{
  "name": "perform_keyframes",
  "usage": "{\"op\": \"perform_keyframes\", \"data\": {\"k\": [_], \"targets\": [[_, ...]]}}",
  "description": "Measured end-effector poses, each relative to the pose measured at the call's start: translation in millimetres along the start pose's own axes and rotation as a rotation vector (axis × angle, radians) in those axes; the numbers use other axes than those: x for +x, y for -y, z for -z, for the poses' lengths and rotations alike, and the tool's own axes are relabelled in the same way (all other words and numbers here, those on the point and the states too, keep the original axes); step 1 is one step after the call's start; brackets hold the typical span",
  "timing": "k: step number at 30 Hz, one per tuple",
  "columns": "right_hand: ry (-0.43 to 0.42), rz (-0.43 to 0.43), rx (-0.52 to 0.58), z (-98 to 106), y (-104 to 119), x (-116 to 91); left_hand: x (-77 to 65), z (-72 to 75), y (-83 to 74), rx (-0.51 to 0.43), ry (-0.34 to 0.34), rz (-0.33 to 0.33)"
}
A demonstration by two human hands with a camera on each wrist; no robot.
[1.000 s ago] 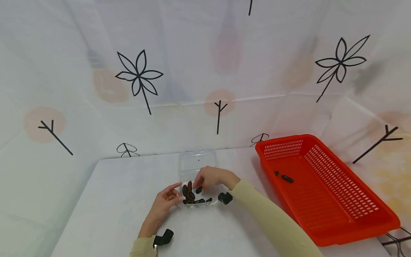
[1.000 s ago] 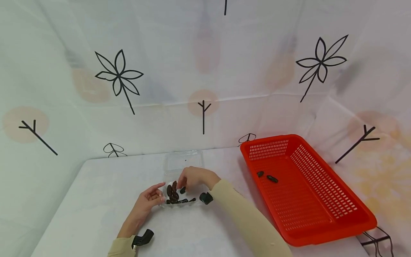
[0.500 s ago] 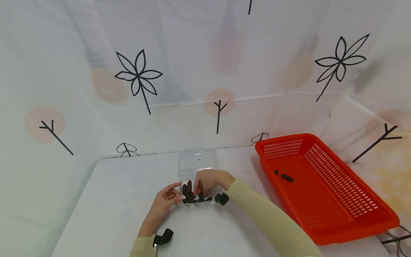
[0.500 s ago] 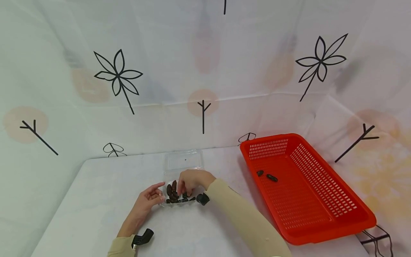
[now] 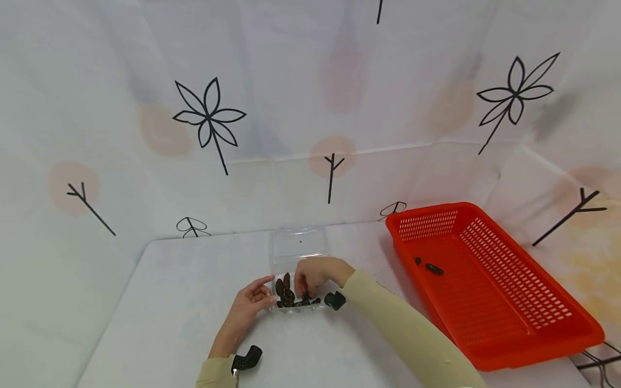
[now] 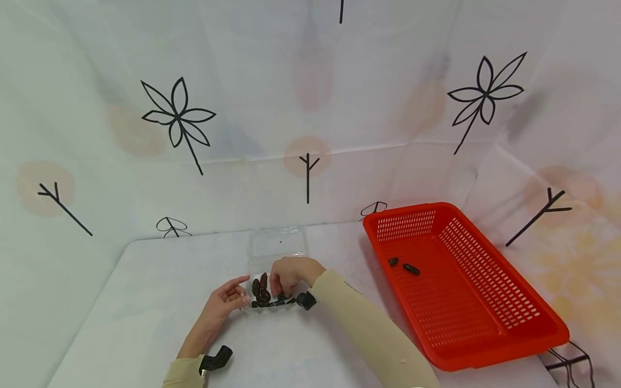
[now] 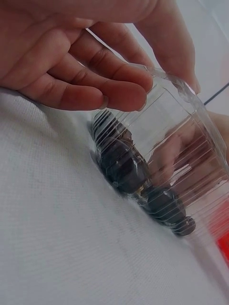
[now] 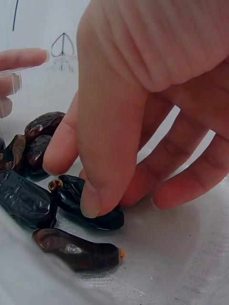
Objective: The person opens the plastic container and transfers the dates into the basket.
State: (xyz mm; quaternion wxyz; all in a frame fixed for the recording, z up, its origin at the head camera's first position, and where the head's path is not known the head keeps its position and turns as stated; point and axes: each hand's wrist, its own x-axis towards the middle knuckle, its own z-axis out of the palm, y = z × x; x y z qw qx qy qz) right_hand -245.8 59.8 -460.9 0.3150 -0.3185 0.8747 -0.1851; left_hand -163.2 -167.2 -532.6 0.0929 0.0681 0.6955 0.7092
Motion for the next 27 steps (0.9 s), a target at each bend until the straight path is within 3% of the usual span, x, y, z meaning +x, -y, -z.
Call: {"op": "perform_keyframes", "data": {"k": [10, 17, 27], "targets": [[-0.012, 0.021, 0.006, 4, -3, -3, 1.2, -0.1, 0.5, -0.010, -0.026, 0.022], [-0.039, 0.057, 0.102, 4, -7, -7, -1.0, -0.2, 0.1, -0.007, -0.030, 0.065], [-0.092, 0.090, 0.224, 18, -12, -22, 1.9, 0.0, -0.2, -0.025, -0.026, 0.052]]}}
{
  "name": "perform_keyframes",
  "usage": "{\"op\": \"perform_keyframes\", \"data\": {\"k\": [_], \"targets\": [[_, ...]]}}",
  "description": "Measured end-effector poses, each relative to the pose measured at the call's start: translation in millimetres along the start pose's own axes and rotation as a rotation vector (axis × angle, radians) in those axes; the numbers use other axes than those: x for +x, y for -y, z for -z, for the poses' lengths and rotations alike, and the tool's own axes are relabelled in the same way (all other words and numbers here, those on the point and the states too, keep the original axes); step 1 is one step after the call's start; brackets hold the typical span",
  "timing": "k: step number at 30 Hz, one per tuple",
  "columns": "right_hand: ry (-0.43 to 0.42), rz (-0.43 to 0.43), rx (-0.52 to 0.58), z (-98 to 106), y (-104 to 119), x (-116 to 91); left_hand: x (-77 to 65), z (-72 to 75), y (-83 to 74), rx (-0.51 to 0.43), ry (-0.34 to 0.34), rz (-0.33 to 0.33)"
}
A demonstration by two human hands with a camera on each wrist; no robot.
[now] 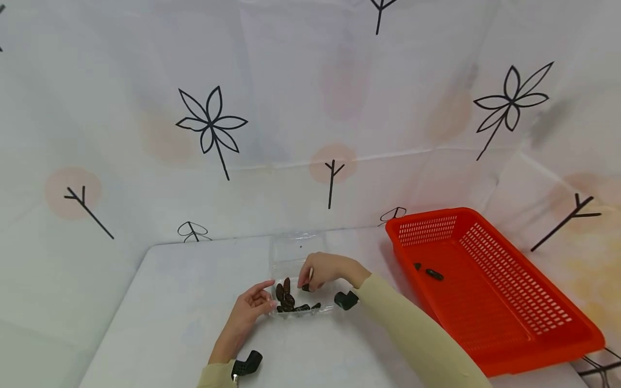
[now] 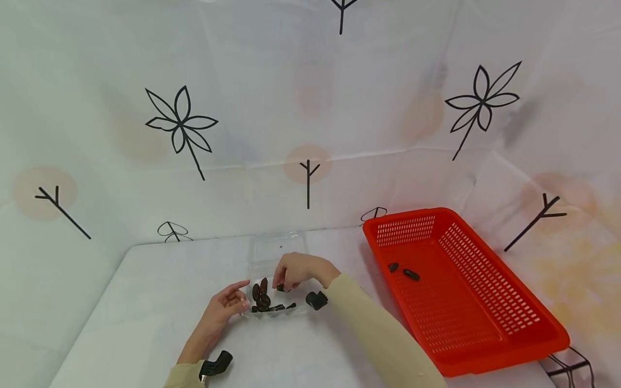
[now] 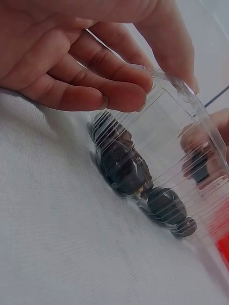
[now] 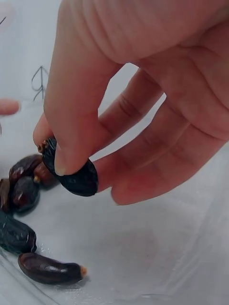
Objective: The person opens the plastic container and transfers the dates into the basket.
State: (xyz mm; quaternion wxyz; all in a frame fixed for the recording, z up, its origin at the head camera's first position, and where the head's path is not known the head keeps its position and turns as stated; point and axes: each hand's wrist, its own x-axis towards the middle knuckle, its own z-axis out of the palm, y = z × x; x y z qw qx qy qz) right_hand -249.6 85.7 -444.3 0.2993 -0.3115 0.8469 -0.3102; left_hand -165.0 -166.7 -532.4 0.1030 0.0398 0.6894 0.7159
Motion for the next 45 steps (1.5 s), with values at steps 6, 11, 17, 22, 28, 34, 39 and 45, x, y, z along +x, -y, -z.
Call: {"op": "perform_keyframes", "data": {"k": [6, 11, 17, 22, 28, 34, 39, 45], "targets": [[-0.028, 0.032, 0.033, 10, -2, -15, -1.5, -0.8, 0.8, 0.009, -0.005, -0.004], [-0.076, 0.064, 0.032, 22, -3, -29, -1.0, 0.3, 0.9, 0.007, 0.001, -0.012], [-0.141, 0.048, 0.030, 32, -13, -51, 0.1, 2.6, 1.8, 0.017, -0.003, -0.027], [-0.189, 0.008, 0.078, 41, -24, -76, 0.6, 2.3, 3.0, 0.008, 0.001, -0.022], [-0.259, -0.028, 0.090, 51, -41, -113, 0.6, 1.4, 3.8, 0.016, -0.001, -0.009], [-0.358, -0.052, 0.107, 57, -56, -151, -0.7, 0.6, 2.1, 0.014, 0.001, -0.027], [-0.424, -0.061, 0.132, 62, -68, -177, 0.0, 0.7, 2.4, 0.015, -0.004, -0.025], [-0.481, -0.080, 0.191, 70, -86, -207, 1.1, 1.3, 4.1, 0.015, -0.005, -0.019]]}}
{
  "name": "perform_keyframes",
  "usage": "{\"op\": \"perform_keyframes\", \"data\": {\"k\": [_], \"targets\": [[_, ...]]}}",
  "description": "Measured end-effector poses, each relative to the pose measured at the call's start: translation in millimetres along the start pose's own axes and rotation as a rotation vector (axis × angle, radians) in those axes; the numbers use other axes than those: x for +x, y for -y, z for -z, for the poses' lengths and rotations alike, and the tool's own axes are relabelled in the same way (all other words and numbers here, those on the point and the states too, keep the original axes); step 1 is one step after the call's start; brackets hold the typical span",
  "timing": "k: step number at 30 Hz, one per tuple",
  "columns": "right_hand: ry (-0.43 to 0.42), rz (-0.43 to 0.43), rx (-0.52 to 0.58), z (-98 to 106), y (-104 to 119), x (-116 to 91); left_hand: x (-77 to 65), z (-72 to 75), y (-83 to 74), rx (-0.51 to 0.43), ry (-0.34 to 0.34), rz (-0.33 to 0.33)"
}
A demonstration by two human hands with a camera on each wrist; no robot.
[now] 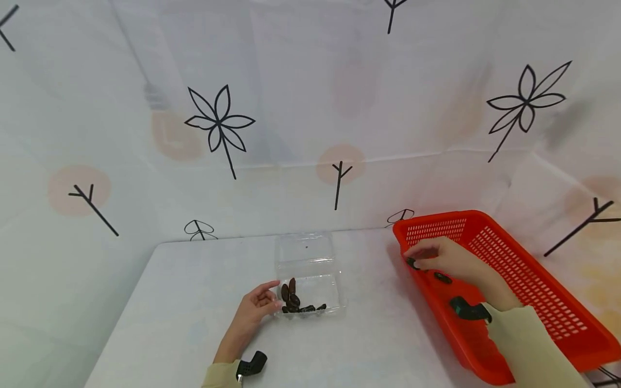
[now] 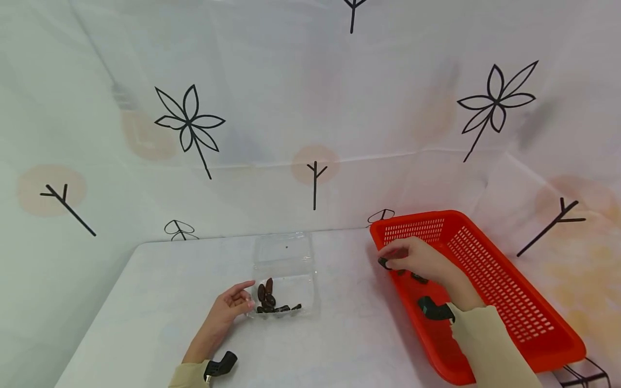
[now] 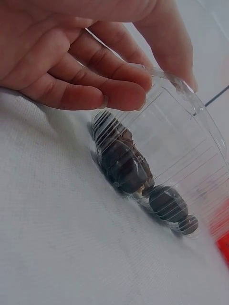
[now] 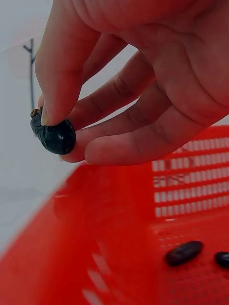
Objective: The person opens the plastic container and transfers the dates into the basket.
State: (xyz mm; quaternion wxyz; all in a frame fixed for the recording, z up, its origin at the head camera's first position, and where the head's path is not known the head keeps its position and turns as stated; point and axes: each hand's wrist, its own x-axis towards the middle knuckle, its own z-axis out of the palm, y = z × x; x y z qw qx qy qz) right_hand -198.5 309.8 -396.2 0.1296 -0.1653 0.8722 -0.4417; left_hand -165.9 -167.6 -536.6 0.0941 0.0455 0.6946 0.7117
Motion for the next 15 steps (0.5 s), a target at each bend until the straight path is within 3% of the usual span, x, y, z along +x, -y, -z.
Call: {"op": "perform_keyframes", "data": {"k": [6, 15], "targets": [[-0.055, 0.020, 0.034, 20, -27, -19, -4.7, -2.4, 2.6, -0.002, -0.014, -0.014], [-0.110, -0.088, -0.038, 48, -67, -47, -10.2, -5.1, 3.6, 0.010, -0.024, 0.000]]}}
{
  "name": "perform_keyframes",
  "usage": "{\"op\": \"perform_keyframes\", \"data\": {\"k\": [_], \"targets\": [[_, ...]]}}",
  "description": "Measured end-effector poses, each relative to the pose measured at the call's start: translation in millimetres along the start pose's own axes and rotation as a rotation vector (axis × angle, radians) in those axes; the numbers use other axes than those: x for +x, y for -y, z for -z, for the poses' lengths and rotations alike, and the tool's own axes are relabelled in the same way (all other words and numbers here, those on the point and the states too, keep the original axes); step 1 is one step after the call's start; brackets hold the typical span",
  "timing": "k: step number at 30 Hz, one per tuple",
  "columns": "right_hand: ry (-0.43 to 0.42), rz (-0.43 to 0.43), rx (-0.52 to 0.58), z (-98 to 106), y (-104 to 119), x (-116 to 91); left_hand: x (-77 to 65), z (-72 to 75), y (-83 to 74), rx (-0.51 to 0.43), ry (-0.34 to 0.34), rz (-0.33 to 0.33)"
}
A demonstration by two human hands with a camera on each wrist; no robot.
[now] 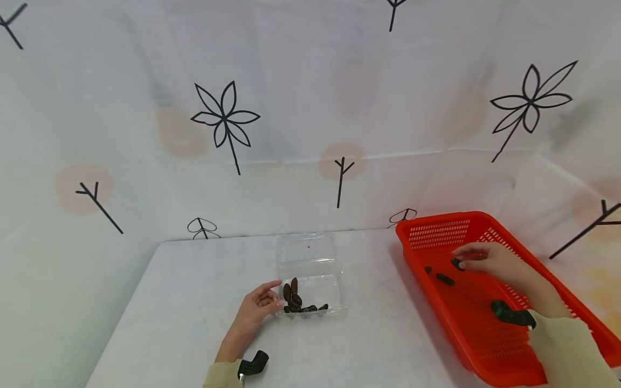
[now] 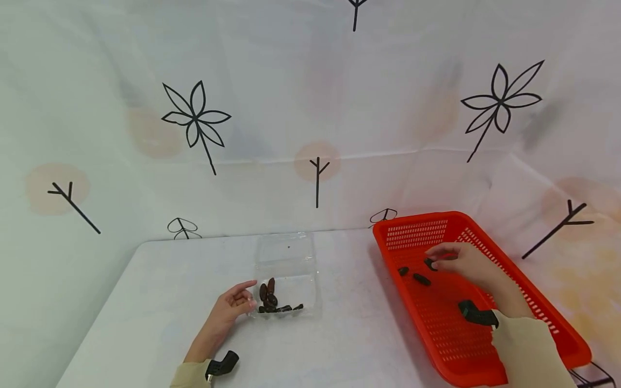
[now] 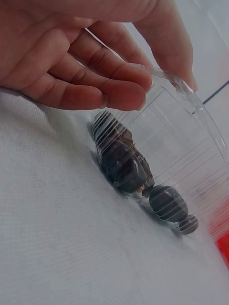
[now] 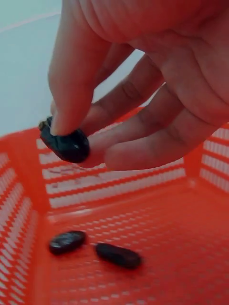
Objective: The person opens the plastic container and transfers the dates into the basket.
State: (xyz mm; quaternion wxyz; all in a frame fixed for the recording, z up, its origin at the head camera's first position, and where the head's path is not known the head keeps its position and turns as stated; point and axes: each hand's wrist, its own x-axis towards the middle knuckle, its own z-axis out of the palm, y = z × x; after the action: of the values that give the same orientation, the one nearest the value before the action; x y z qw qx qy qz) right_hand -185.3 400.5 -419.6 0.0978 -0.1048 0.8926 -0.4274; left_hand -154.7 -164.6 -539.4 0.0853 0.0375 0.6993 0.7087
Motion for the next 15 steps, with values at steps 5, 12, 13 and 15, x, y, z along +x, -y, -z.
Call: {"op": "perform_keyframes", "data": {"k": [5, 12, 13, 15], "targets": [[0.023, -0.046, -0.005, 10, -19, -7, 1.5, -1.2, -0.4, -0.001, 0.008, 0.001], [0.043, -0.104, 0.000, 12, -36, -9, 1.3, -0.5, -0.4, 0.009, 0.016, -0.019], [0.040, -0.108, 0.008, 11, -37, -9, 1.2, -0.3, -0.3, 0.010, 0.018, -0.024], [0.034, -0.112, 0.023, 11, -39, -9, 1.3, 0.1, 0.2, 0.014, 0.022, -0.026]]}}
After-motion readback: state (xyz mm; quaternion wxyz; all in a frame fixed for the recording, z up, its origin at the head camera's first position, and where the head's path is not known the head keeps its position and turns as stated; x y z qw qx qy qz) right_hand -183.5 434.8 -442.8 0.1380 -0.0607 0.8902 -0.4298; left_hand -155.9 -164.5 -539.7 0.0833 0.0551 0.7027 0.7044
